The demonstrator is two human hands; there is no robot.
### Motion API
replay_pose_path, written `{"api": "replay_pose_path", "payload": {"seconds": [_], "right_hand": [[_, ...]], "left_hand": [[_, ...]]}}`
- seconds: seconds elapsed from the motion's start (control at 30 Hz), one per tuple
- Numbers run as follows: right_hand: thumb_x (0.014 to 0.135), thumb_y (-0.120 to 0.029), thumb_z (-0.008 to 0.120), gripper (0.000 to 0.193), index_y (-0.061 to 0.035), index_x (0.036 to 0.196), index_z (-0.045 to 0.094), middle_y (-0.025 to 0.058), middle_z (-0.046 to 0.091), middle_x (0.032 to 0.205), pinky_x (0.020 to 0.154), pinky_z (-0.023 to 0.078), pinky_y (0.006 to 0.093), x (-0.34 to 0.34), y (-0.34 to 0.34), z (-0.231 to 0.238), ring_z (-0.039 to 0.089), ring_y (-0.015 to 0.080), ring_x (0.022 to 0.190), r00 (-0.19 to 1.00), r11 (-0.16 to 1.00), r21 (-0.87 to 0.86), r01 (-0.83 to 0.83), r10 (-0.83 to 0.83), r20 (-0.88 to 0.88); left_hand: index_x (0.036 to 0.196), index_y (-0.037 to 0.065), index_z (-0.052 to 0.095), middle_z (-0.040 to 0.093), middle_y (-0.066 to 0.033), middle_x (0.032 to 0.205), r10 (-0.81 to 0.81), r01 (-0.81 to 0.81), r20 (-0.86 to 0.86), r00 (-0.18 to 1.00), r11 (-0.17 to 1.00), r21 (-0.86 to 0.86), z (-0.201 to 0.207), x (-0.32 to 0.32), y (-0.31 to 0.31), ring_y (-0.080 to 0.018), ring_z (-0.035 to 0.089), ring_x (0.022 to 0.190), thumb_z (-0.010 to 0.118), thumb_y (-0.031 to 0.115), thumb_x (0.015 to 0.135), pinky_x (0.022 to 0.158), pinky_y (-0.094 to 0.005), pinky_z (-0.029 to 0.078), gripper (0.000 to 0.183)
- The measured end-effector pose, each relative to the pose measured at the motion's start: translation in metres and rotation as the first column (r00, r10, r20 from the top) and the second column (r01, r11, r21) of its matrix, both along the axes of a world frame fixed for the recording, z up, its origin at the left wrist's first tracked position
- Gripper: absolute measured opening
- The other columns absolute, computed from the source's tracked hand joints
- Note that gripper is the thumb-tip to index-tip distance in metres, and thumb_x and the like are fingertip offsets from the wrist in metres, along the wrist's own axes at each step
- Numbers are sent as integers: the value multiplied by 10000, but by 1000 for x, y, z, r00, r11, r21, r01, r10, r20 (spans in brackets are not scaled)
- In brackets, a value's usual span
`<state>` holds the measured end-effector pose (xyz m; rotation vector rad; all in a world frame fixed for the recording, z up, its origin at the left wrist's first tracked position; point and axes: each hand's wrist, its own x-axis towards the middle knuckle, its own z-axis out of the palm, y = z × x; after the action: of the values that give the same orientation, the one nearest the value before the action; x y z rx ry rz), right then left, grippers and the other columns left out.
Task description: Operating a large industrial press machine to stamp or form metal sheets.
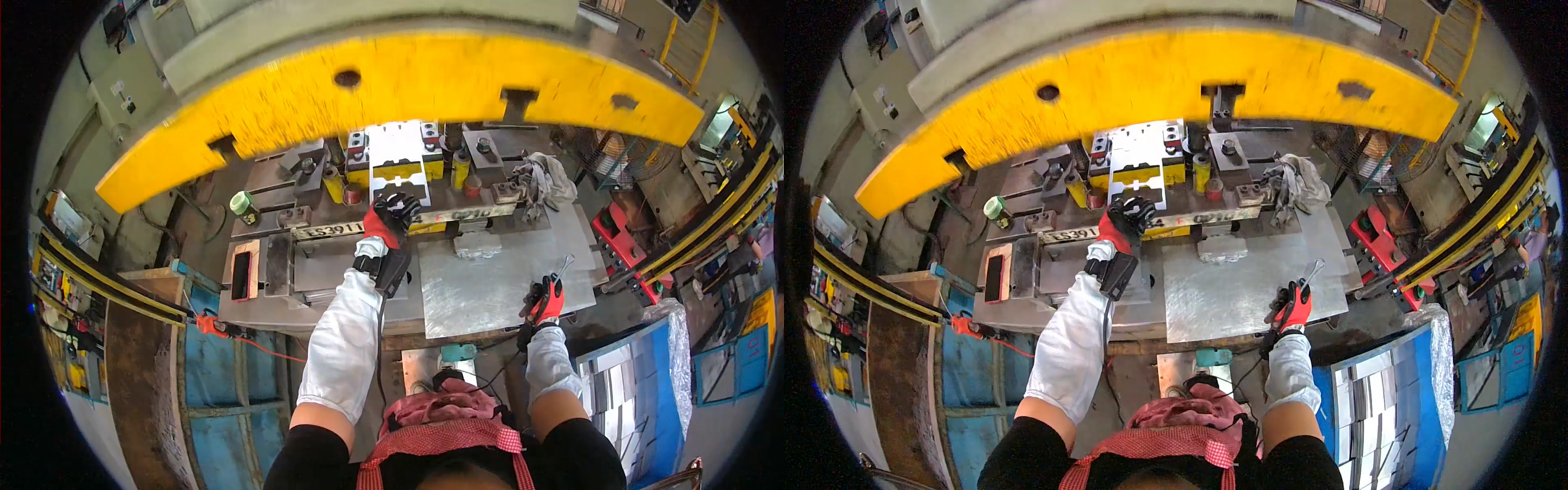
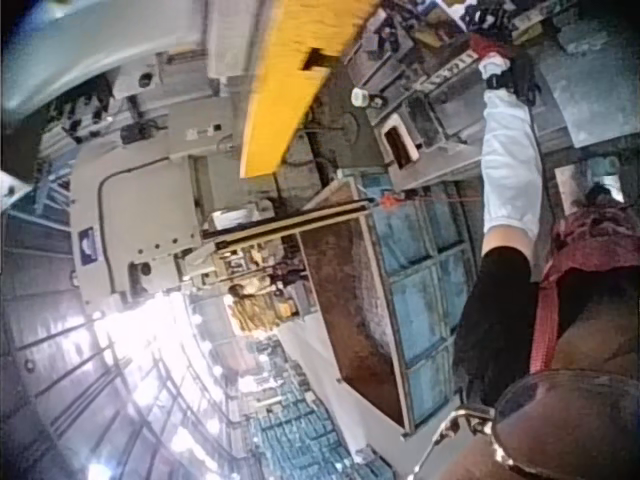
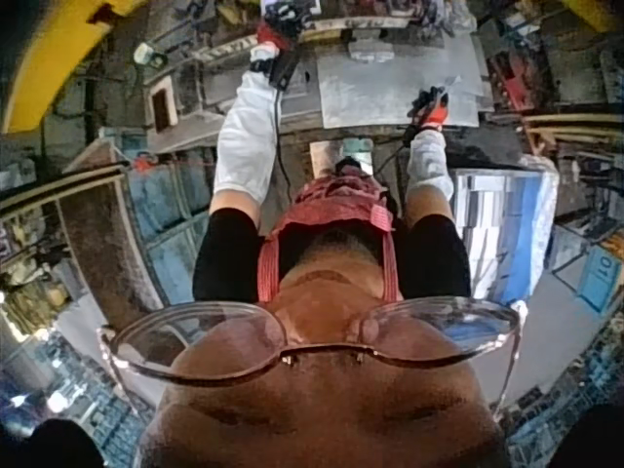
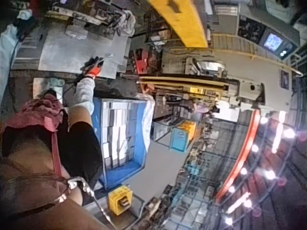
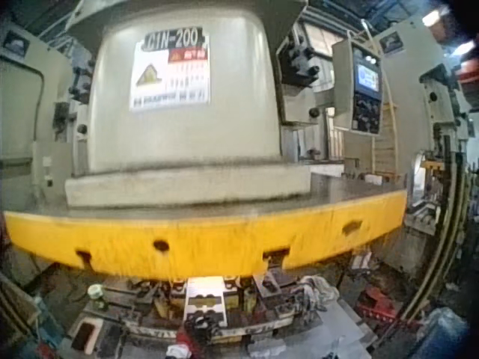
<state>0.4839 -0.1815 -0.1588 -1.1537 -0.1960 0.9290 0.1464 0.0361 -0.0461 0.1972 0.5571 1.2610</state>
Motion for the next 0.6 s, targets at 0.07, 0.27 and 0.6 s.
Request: {"api": "replay_pose_path", "payload": {"seconds": [0.07, 0.27, 0.6], "right_hand": [[833, -260, 578, 285, -103, 1034, 451, 88, 518, 625, 329, 394, 356, 2, -2, 2, 487, 222, 404, 1000, 999, -34, 9, -8, 19], [825, -277, 591, 221, -129, 931, 467, 76, 545, 644, 352, 415, 357, 9, 0, -15, 500, 211, 438, 997, 999, -21, 29, -27, 71], [843, -191, 555, 165, -76, 924, 467, 73, 550, 646, 366, 412, 319, 21, 1, -22, 487, 171, 425, 942, 975, -17, -220, 217, 256]], "left_hand": [[1006, -76, 526, 591, -237, 957, 46, -35, -45, 998, 977, 210, 1, 8, -12, -391, 597, 808, 414, 369, 891, 725, -425, 531, 473], [993, -65, 535, 617, -217, 895, 51, -34, -120, 991, 989, 144, 2, 8, -6, -355, 621, 796, 360, 361, 911, 754, -438, 533, 467], [989, -24, 543, 612, -205, 906, 32, -29, -11, 999, 966, 255, -14, 3, 2, -379, 614, 845, 345, 364, 921, 798, -475, 514, 441]]}}
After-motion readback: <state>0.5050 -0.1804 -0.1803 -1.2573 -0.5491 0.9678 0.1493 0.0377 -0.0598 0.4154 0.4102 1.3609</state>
